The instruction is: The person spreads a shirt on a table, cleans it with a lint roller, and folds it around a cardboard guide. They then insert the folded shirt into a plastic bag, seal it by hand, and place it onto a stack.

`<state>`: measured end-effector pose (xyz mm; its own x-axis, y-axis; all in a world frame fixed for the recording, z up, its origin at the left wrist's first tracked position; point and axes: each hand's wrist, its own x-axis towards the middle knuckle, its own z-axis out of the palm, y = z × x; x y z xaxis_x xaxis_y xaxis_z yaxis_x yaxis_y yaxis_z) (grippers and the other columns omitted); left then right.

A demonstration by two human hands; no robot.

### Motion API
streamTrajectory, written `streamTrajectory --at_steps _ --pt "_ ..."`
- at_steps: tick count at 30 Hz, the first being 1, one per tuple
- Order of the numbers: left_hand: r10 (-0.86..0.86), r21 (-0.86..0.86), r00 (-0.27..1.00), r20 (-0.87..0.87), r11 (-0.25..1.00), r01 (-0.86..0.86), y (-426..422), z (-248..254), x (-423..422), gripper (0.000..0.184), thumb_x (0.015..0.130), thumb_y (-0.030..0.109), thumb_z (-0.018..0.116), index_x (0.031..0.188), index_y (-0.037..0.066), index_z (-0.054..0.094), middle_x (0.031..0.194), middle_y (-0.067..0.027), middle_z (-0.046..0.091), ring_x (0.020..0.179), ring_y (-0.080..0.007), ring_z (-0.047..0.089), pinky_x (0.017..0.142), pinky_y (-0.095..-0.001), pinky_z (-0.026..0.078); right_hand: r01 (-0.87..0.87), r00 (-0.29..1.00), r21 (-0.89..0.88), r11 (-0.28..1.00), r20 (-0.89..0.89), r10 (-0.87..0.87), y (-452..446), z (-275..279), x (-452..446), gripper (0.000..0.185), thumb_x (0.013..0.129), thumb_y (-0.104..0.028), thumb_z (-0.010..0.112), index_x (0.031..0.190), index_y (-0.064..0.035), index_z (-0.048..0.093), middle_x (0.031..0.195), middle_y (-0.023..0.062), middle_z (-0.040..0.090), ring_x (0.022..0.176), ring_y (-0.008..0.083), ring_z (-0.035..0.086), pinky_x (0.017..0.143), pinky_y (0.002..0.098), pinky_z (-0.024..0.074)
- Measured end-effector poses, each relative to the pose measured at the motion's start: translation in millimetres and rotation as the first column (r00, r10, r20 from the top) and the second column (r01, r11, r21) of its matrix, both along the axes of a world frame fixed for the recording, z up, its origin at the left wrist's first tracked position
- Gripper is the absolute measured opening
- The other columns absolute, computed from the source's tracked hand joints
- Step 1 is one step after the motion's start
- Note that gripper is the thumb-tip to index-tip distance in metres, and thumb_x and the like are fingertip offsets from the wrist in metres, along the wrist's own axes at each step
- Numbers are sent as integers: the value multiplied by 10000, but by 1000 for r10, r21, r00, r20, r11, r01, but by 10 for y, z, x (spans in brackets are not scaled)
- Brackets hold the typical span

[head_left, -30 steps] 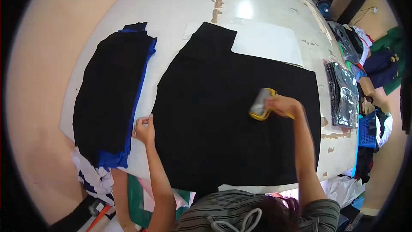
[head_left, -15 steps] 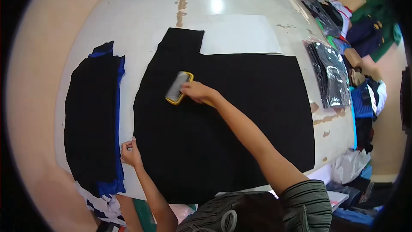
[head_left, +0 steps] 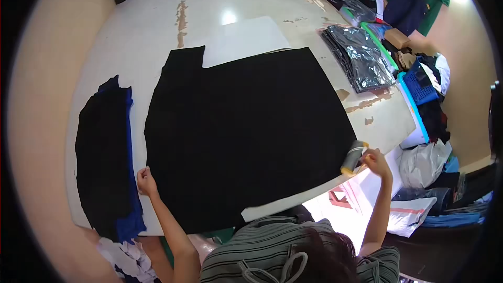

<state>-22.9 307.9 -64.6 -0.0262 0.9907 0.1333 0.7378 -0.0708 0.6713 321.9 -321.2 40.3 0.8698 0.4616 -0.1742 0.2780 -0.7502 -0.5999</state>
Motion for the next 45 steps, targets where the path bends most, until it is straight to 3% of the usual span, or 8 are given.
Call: streamTrajectory --at_steps 3,5,15,18,23,25,32,45 --pt "-168 -60 888 428 975 214 47 -264 -310 364 770 247 651 1002 11 500 890 -94 560 808 -167 546 759 -286 419 301 951 374 877 -53 -303 -296 -244 274 90 790 -139 509 763 -60 540 641 19 499 581 99 486 530 237 406" --pt "-149 -112 970 194 979 172 -174 -149 -460 344 770 260 651 976 19 517 885 -87 548 834 -193 538 779 -287 416 467 881 279 839 -61 -470 -360 -321 551 116 819 -172 489 793 -68 533 659 0 472 593 90 459 545 223 388" --pt "-122 -198 962 243 965 172 -1516 275 -980 305 704 196 703 884 -14 575 742 -97 607 676 -161 578 654 -266 464 318 843 175 932 397 -363 -317 -987 1514 212 846 -272 485 878 -71 545 806 105 579 710 220 549 679 346 434" --pt "-103 -235 977 188 961 146 -1604 234 -1088 301 693 186 711 868 -22 583 722 -100 613 665 -155 582 637 -266 467 675 417 95 732 769 -485 90 -715 1087 226 860 -314 452 1006 -179 560 987 125 541 949 300 507 745 430 428" --pt "-125 -292 963 238 937 193 -1568 93 -1277 246 680 100 709 850 -33 593 692 -78 604 623 -127 555 597 -248 458 256 460 76 964 867 -190 458 -899 414 265 842 -236 487 1064 -101 540 1104 127 503 1019 333 463 868 414 363" --pt "-151 -296 947 285 925 236 -1496 -81 -1408 243 679 94 709 852 -33 594 687 -72 601 617 -122 548 590 -245 456 55 828 -26 998 559 -32 617 -699 0 274 833 -220 505 1081 -108 533 1138 126 489 1076 319 440 904 418 335" --pt "-330 -446 934 134 822 354 -1426 334 -1288 246 705 189 699 677 -25 582 573 -30 534 529 -85 476 492 -255 398 475 593 92 875 701 -396 277 -952 -144 316 804 -247 559 1048 -50 516 1081 133 481 1028 340 447 874 431 354" --pt "-255 -534 966 -46 823 192 -1508 139 -1410 265 737 197 670 642 8 510 562 -61 507 534 -134 475 532 -297 417 361 681 -171 917 720 -134 99 -866 111 192 720 -113 591 856 -53 470 851 120 465 844 310 474 720 416 387"
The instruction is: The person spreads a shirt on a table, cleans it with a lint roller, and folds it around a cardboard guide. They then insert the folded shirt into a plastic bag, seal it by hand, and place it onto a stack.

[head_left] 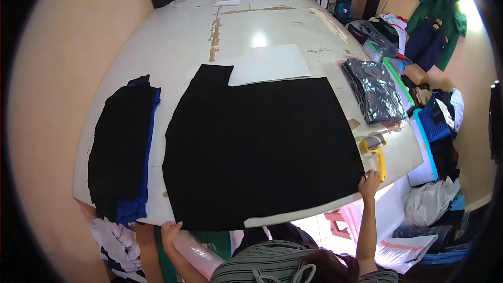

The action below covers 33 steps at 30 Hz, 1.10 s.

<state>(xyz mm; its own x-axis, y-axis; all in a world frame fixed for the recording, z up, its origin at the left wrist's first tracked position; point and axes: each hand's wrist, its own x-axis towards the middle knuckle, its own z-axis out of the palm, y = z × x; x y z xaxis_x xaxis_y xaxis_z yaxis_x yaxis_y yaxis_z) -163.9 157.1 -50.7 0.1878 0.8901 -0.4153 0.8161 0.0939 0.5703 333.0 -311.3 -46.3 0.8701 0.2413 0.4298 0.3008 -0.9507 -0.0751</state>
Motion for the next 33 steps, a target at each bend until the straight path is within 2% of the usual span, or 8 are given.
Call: streamTrajectory --at_steps 4,10,13,17,24,27,30,33 --pt "228 265 973 41 936 -231 -133 -49 260 346 726 308 664 746 -9 526 735 -187 590 692 -324 567 671 -386 442 -237 953 301 924 -111 281 406 449 367 221 682 -97 619 852 -43 490 834 144 480 840 323 457 734 409 354" --pt "465 425 881 -90 818 -388 -301 57 666 454 765 438 592 716 -5 508 708 -211 573 694 -380 548 655 -437 425 -345 822 638 689 -149 550 1593 341 1758 159 709 -91 617 806 -21 513 792 132 525 742 264 525 653 351 436" --pt "528 482 847 -67 760 -436 -296 -116 612 452 775 412 591 689 -20 489 686 -215 551 662 -381 529 625 -442 414 -449 789 610 653 -72 610 2365 314 2429 125 694 -76 615 771 -24 530 737 122 538 690 253 535 625 344 443" --pt "579 546 811 -84 708 -449 -284 -125 722 435 787 378 588 684 -26 464 675 -185 497 648 -354 488 612 -430 396 -394 862 594 701 -25 506 3303 -45 3322 180 681 -141 627 765 -6 541 709 148 543 688 289 536 637 379 435" --pt "726 763 682 -90 490 -421 -440 -168 1060 378 823 350 553 775 -13 460 778 -154 438 744 -316 436 680 -409 363 28 900 278 960 -424 96 4005 22 3696 867 518 -510 748 1073 71 422 1059 243 499 1030 388 479 835 432 436" --pt "717 783 690 -100 485 -390 -422 -269 986 379 823 350 553 766 -12 459 764 -152 433 727 -313 434 672 -409 358 -92 823 279 956 -518 231 4103 -40 3964 831 518 -465 766 1061 90 470 989 229 583 920 320 582 737 404 483" --pt "717 748 694 -67 497 -441 -451 -170 1062 376 820 345 560 763 -13 458 769 -149 435 736 -314 435 687 -406 354 -239 499 505 830 -669 551 4082 -356 4494 676 655 -407 708 1100 57 498 934 134 600 851 229 587 625 372 490" --pt "724 759 687 -65 482 -437 -439 -166 1074 374 816 342 565 761 -13 459 770 -146 436 742 -315 435 689 -405 355 62 343 679 732 -703 623 4027 103 4160 451 759 -380 601 1089 -86 509 924 33 573 770 172 556 561 302 453"
